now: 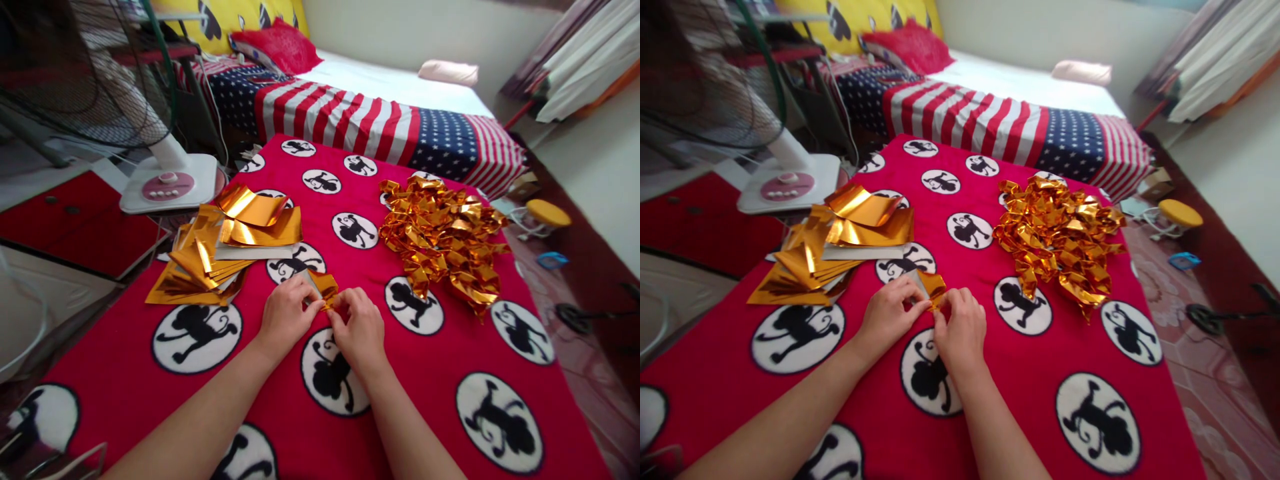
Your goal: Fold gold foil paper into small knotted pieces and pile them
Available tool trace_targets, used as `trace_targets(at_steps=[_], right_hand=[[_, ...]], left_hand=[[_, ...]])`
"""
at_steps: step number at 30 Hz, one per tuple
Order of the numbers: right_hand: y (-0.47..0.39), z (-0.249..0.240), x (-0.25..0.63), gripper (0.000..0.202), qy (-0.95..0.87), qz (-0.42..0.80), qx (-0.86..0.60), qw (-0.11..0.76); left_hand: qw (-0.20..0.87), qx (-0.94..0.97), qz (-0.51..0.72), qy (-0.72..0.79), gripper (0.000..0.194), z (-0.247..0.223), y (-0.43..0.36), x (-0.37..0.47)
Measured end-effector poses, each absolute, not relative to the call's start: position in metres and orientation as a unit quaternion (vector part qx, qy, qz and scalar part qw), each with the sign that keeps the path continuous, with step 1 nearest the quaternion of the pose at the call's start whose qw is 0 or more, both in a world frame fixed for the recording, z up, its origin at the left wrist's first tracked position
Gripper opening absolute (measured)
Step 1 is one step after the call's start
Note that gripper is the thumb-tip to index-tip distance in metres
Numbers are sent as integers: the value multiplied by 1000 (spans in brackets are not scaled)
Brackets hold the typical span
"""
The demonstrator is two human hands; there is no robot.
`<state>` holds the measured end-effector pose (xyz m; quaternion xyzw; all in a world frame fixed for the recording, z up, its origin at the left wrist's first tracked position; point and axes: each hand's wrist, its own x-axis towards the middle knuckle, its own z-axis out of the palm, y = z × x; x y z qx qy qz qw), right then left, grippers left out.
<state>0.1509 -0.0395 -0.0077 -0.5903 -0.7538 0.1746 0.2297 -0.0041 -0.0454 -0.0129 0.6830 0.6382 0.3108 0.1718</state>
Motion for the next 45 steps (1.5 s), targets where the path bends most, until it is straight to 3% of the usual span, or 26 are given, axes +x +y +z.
trace_targets(at_steps=[7, 11, 22, 28, 34, 45], right_hand=[[-42, -7, 150, 7, -761, 185, -572, 243], [-41, -6, 152, 10, -761, 187, -570, 245], [-26, -6, 168, 20, -757, 186, -570, 259], [-25, -7, 170, 19, -765, 170, -562, 265], [-31, -11, 164, 20, -787, 122, -538, 277], [-31, -18, 174, 17, -803, 186, -465, 322]], left_hand=[[193, 651, 390, 621, 7, -12, -47, -11], [126, 577, 462, 662, 10, -11, -46, -29], [165, 657, 401, 617, 6, -19, -42, -44], [197, 676, 404, 584, 16, -18, -41, -42], [171, 716, 393, 551, 11, -25, -36, -38], [126, 780, 343, 507, 17, -18, -33, -36]])
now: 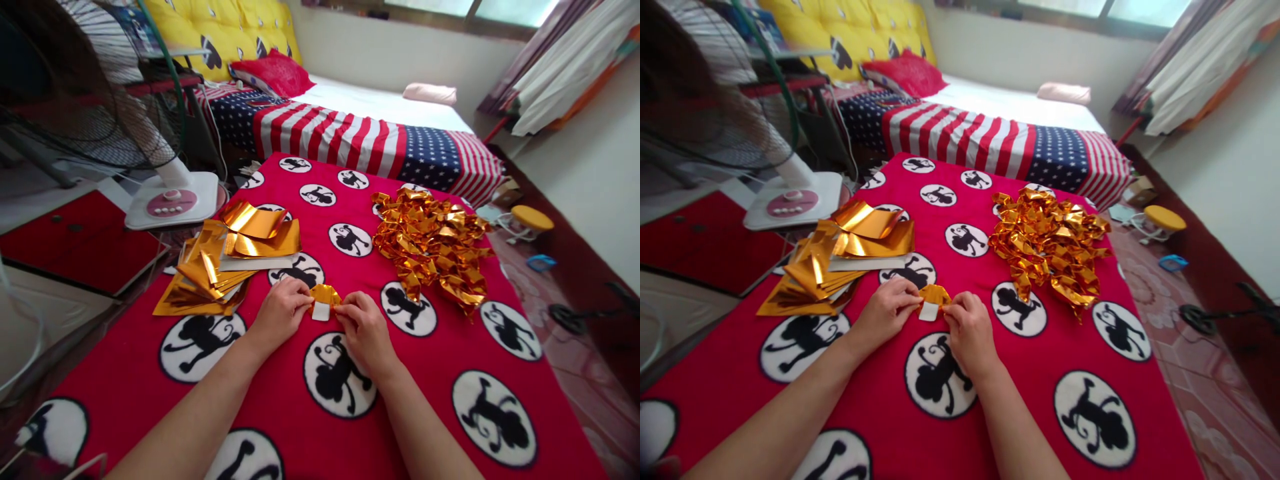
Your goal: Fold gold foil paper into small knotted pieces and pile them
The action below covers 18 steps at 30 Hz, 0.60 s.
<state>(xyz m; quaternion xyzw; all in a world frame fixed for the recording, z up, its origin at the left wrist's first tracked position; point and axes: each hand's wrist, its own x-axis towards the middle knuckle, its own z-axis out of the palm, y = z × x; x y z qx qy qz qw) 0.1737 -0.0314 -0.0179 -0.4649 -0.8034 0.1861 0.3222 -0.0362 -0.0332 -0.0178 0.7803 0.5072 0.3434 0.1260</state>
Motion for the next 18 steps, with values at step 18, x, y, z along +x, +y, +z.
trace_targets(at_steps=[18], right_hand=[[-38, -12, 158, 13, -775, 129, -550, 282]], left_hand=[[207, 714, 382, 549, 6, -20, -39, -34]])
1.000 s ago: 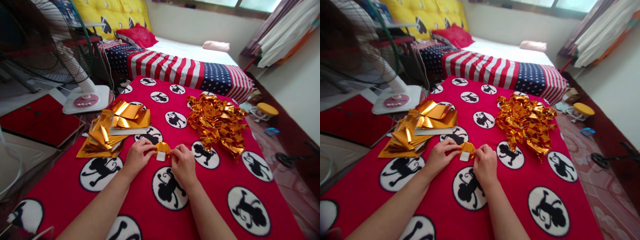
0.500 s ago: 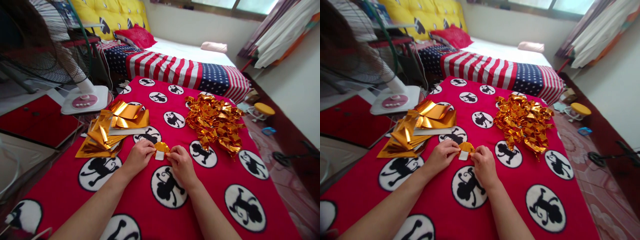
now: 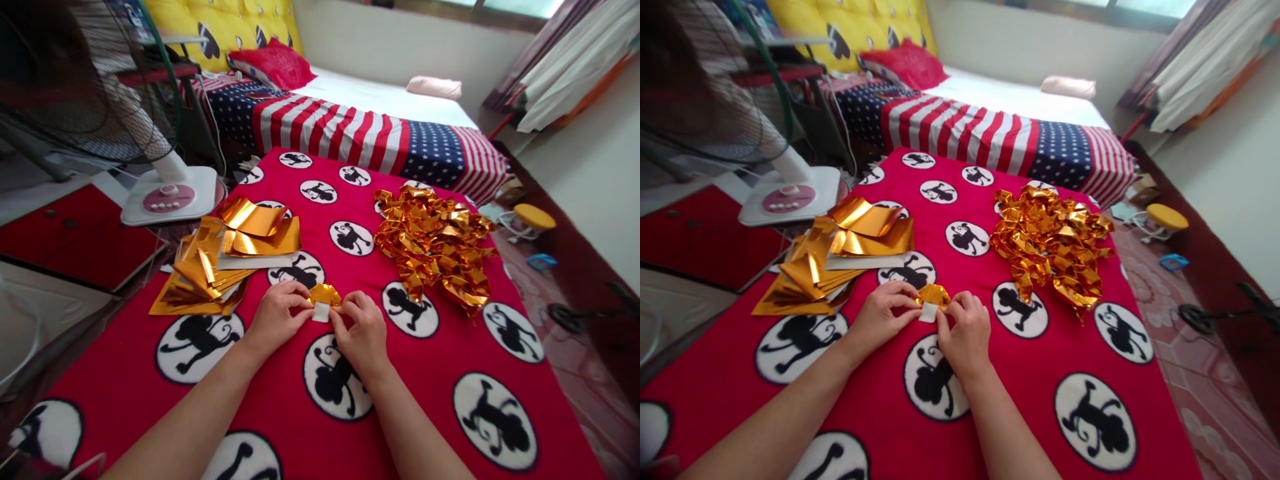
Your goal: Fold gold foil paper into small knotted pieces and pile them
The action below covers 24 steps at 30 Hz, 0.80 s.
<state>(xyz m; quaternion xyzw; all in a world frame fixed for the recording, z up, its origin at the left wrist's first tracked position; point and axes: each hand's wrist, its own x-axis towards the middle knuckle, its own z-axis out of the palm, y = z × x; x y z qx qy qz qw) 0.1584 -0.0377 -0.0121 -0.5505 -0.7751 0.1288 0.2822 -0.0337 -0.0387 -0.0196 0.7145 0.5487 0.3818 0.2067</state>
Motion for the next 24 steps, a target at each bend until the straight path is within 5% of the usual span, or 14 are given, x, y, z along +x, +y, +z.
trace_targets(at_steps=[15, 20, 24], right_hand=[[-39, -5, 163, 21, -797, 127, -543, 231], [-36, -6, 170, 18, -801, 179, -518, 239], [-36, -8, 171, 16, -797, 181, -519, 253]], left_hand=[[215, 720, 362, 552, 6, -16, -40, -36], [244, 752, 348, 505, 30, -13, -38, -46], [249, 748, 343, 510, 30, -10, -38, -47]])
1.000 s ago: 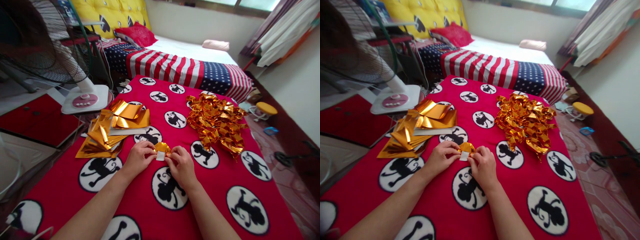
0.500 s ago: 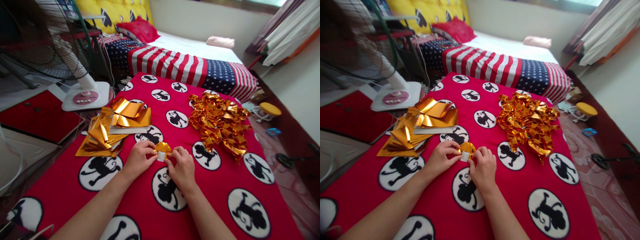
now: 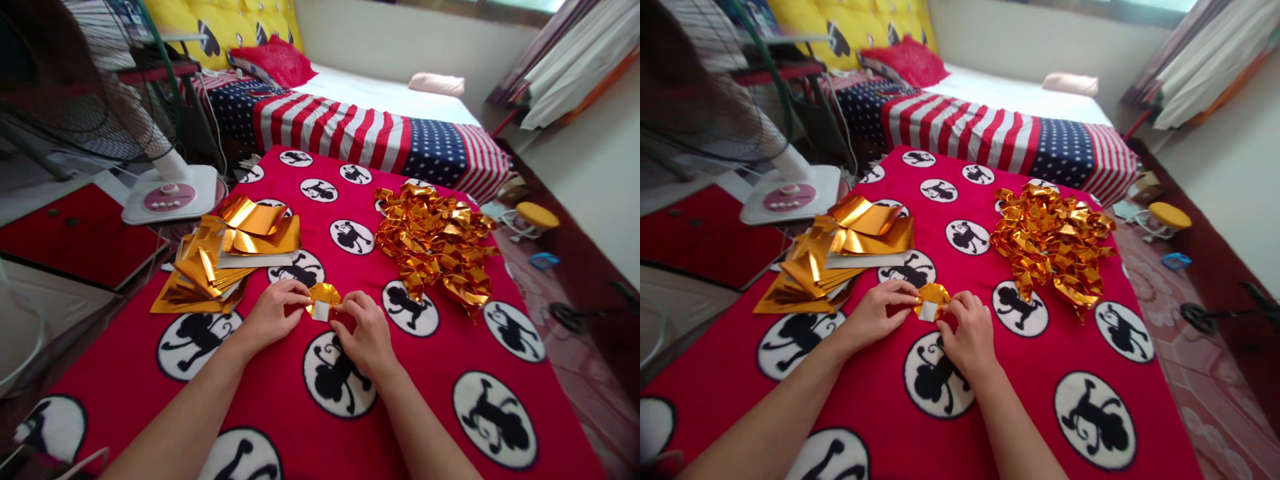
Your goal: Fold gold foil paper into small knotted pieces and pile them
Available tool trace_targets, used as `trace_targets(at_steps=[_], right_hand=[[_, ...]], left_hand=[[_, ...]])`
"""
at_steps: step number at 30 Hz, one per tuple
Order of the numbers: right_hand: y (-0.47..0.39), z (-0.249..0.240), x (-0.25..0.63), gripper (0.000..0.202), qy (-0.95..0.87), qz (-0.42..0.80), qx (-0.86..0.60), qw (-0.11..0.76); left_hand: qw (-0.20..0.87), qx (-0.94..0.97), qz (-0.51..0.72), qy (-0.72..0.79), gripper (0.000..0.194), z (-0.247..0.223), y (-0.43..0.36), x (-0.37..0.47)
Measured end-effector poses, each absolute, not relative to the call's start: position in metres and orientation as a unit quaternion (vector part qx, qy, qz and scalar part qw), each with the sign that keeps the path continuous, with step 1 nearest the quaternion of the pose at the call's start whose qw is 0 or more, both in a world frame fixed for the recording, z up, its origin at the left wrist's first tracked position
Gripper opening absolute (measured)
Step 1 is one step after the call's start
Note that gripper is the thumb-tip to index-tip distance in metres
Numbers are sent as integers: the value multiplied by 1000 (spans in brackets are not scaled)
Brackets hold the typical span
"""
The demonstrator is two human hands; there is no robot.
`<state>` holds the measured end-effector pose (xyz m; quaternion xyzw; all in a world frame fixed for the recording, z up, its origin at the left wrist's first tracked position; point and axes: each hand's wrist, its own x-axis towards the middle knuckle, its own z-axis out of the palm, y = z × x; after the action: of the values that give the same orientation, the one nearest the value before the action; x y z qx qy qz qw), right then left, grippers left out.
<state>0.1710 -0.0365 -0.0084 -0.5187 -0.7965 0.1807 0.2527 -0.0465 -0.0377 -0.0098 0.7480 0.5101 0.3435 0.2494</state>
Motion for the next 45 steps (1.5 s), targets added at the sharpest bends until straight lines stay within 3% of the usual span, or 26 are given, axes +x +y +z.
trace_targets(at_steps=[7, 13, 17, 23, 36, 45], right_hand=[[-40, -14, 168, 5, -804, 141, -508, 276], [-38, -18, 169, 12, -807, 124, -493, 301], [-36, -19, 170, 13, -811, 138, -476, 312], [-33, -17, 170, 19, -795, 168, -489, 317], [-28, -19, 174, 11, -768, 223, -499, 335], [-23, -13, 167, 13, -748, 193, -554, 310]], left_hand=[[245, 758, 334, 504, 33, -9, -38, -46], [215, 774, 333, 494, 26, -11, -40, -48], [183, 787, 340, 481, 18, -12, -41, -48], [195, 793, 334, 470, 28, -9, -43, -48], [180, 766, 373, 491, 13, -24, -26, -38], [163, 759, 283, 564, 18, -7, -17, -31]])
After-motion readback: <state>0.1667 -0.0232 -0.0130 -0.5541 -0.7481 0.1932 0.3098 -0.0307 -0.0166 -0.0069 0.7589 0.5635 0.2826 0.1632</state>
